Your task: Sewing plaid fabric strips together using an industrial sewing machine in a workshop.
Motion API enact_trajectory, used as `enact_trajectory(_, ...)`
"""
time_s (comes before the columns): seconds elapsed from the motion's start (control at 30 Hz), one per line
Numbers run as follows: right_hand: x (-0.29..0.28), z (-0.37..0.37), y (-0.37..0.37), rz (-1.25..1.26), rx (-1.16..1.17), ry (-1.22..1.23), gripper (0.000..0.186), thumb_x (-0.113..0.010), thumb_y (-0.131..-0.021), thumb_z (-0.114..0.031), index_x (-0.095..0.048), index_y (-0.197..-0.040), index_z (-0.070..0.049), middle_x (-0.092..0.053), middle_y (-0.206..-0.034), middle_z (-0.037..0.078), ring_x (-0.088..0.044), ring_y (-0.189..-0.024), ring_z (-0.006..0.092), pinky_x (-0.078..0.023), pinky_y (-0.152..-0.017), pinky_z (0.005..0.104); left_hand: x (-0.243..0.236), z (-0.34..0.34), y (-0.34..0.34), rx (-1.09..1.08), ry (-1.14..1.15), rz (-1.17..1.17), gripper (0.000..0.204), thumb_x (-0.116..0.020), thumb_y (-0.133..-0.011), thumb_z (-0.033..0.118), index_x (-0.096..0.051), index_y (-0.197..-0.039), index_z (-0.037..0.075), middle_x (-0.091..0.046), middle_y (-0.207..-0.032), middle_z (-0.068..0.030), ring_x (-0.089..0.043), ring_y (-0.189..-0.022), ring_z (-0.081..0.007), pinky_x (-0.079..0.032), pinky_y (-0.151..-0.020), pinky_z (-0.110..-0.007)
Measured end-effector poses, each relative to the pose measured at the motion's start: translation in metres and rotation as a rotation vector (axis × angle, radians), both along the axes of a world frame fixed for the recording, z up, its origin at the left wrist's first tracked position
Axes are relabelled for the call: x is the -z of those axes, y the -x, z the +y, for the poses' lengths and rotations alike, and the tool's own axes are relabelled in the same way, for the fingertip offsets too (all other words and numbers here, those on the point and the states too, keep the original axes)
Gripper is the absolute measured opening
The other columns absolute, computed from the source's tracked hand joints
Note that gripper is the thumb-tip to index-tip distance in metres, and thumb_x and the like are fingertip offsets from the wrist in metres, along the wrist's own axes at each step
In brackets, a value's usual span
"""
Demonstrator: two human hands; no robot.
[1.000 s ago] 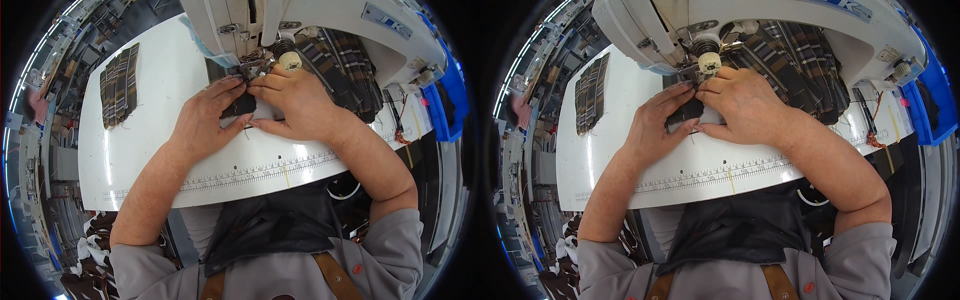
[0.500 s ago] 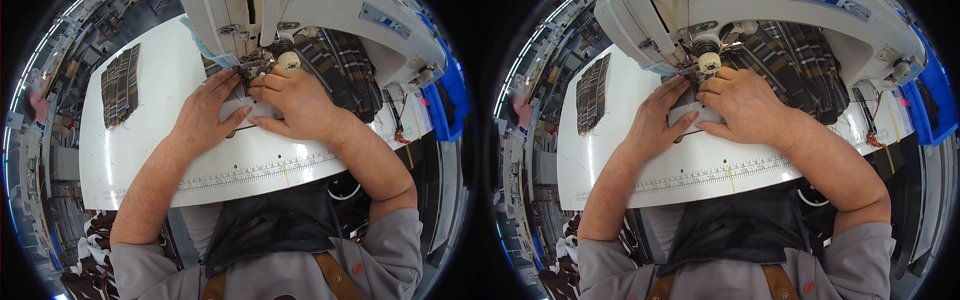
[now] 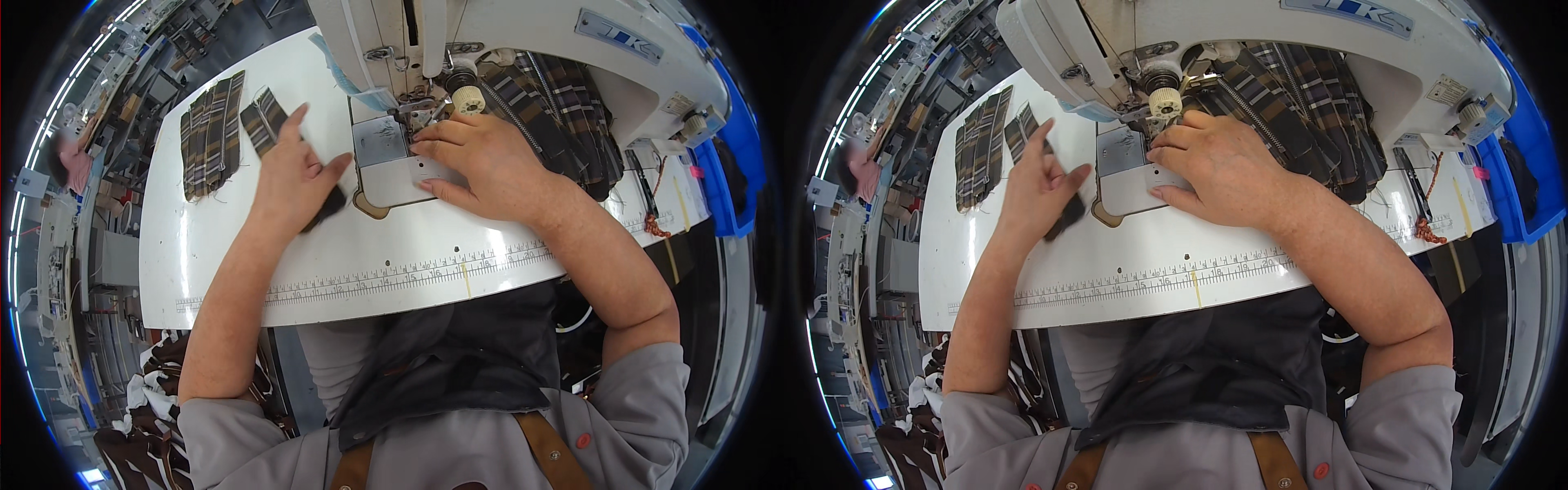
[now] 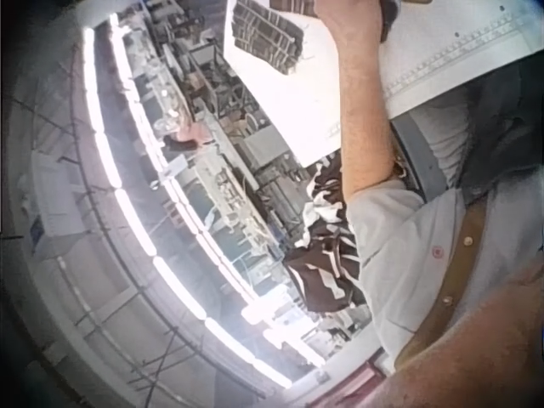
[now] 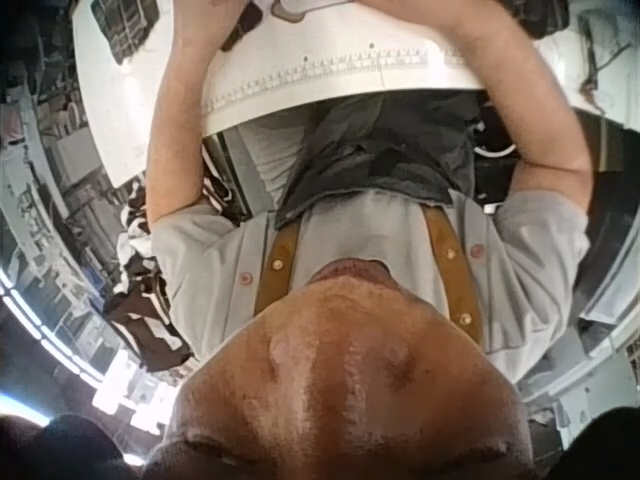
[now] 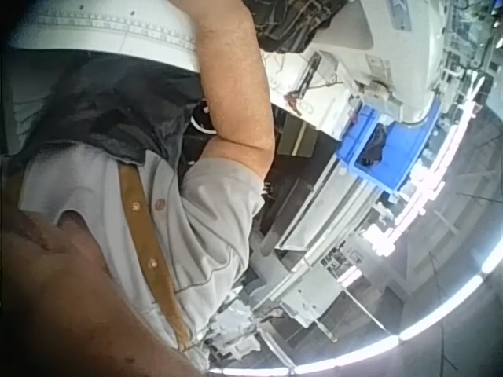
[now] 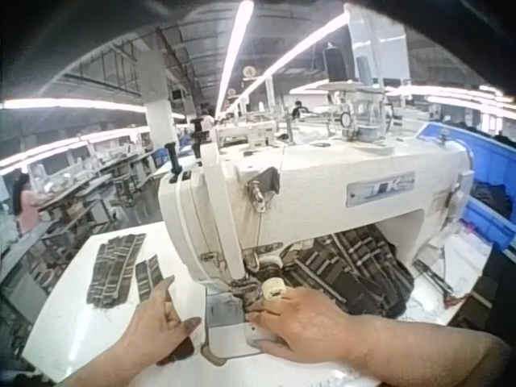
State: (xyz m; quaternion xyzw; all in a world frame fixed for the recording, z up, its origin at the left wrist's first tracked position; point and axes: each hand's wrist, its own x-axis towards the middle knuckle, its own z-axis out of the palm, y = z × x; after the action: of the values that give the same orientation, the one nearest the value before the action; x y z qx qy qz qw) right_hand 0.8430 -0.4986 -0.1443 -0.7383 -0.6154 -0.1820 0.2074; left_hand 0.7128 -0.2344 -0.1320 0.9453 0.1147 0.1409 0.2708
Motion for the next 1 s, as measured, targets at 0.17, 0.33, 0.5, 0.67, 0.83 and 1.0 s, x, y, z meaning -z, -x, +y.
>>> enact_trajectory(0.17,0.002,0.0,-0.001,0.009,0.009,0.013,0.037,-0.075,-0.093,-0.037,-0.077,-0.113,-0.006,-0.074,-0.113,0.005,-0.065,-0.107,0.0235,-0.058,-0.083,0.0403,-0.017,0.02,0.071,-0.227,0.071,0.124,0.098,-0.091,-0.08,0.028,-0.041,-0.156,-0.01,-0.049,-0.061,0.0044,-0.046,-0.057,-0.0041,-0.04,-0.057,-0.022)
enact_trajectory(0.33,0.003,-0.001,-0.002,0.005,0.012,-0.003,0.036,-0.075,-0.093,-0.036,-0.077,-0.113,-0.006,-0.074,-0.113,0.005,-0.065,-0.107,0.0234,-0.058,-0.083,0.0404,-0.011,0.031,0.131,-0.403,-0.008,0.159,0.08,-0.088,-0.084,0.024,-0.054,-0.149,-0.008,-0.041,-0.06,0.0086,-0.036,-0.055,-0.0032,-0.032,-0.053,-0.023)
enact_trajectory(0.5,0.006,0.001,-0.004,0.012,-0.002,-0.039,0.032,-0.076,-0.092,-0.032,-0.077,-0.11,-0.007,-0.074,-0.11,0.004,-0.066,-0.104,0.0246,-0.058,-0.081,0.0411,-0.014,0.012,0.149,0.043,0.011,0.074,0.051,-0.09,-0.08,0.018,-0.078,-0.129,0.009,-0.043,-0.071,0.0015,-0.042,-0.066,-0.0106,-0.035,-0.061,-0.027)
enact_trajectory(0.67,0.005,0.0,-0.006,0.047,-0.025,-0.1,0.024,-0.077,-0.091,-0.025,-0.078,-0.107,-0.008,-0.075,-0.103,0.004,-0.068,-0.1,0.0258,-0.058,-0.079,0.0417,-0.018,-0.027,0.11,0.521,0.081,0.068,0.031,-0.088,-0.077,0.023,-0.085,-0.107,0.015,-0.053,-0.1,-0.0034,-0.052,-0.095,-0.0205,-0.042,-0.085,-0.034)
enact_trajectory(0.83,0.003,-0.002,0.002,0.107,-0.093,-0.09,0.029,-0.079,-0.088,-0.027,-0.079,-0.11,-0.007,-0.078,-0.106,0.004,-0.068,-0.099,0.0244,-0.058,-0.081,0.0408,-0.011,-0.049,0.045,0.768,0.078,0.146,0.03,-0.091,-0.077,0.033,-0.08,-0.096,0.014,-0.058,-0.108,-0.0051,-0.058,-0.103,-0.0227,-0.044,-0.096,-0.041)
enact_trajectory(1.0,-0.004,-0.002,0.004,0.1,-0.054,0.034,0.037,-0.081,-0.086,-0.03,-0.079,-0.115,-0.006,-0.078,-0.111,0.003,-0.068,-0.1,0.0228,-0.059,-0.081,0.0385,-0.001,-0.053,0.018,0.572,-0.032,-0.083,0.079,-0.095,-0.069,0.046,-0.066,-0.134,0.011,-0.056,-0.142,-0.0125,-0.056,-0.129,-0.0336,-0.039,-0.115,-0.048)
